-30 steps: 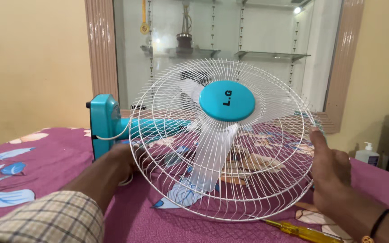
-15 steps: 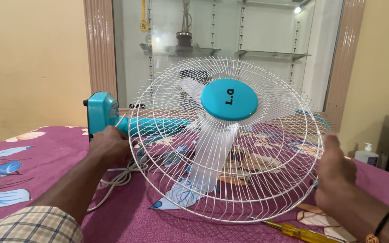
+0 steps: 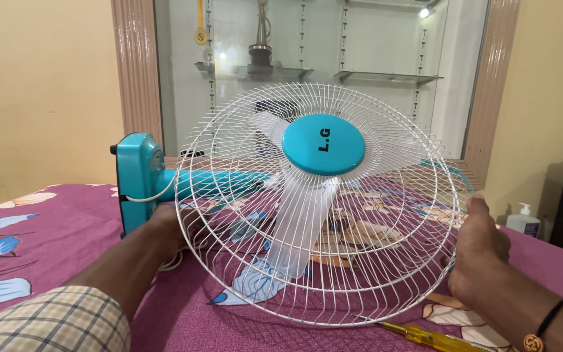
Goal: The person assembles a small table fan by attaching the front wire cage and securing a teal plastic ring around it using a screwdriver. They align the cage, insert screws, and tighten them to complete the assembly.
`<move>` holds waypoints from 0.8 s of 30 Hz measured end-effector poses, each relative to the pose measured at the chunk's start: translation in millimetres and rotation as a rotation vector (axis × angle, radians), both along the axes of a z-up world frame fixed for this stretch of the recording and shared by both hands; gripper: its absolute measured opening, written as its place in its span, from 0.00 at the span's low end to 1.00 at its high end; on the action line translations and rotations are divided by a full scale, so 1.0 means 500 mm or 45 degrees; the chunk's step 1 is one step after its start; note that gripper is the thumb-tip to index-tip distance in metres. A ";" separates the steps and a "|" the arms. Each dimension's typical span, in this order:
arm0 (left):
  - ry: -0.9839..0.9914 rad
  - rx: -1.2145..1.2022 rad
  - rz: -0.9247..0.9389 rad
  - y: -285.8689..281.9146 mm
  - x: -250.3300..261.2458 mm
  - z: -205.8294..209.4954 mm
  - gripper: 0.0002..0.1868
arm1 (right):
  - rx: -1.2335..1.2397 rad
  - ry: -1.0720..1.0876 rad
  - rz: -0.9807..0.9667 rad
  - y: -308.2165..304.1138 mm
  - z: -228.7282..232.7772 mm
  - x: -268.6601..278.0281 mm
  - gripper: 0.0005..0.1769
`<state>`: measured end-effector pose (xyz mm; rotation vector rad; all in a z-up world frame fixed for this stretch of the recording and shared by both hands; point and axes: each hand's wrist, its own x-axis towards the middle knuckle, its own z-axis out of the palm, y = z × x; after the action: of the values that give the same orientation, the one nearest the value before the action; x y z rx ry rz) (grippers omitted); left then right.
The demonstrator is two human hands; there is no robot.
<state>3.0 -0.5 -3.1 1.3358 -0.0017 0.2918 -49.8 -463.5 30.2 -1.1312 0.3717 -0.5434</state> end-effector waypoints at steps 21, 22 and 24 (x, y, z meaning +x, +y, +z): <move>0.081 -0.522 -0.303 -0.215 -0.087 0.085 0.12 | 0.370 -0.120 0.366 -0.067 -0.037 0.087 0.20; 0.083 -0.524 -0.309 -0.219 -0.088 0.087 0.12 | 0.351 -0.091 0.346 -0.073 -0.042 0.098 0.20; 0.091 -0.525 -0.329 -0.228 -0.085 0.087 0.12 | 0.371 -0.071 0.447 -0.082 -0.057 0.123 0.17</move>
<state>-39.6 -114.4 40.1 0.9220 -0.0514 0.0204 11.5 -504.4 1.5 -0.8715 0.1893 -0.2022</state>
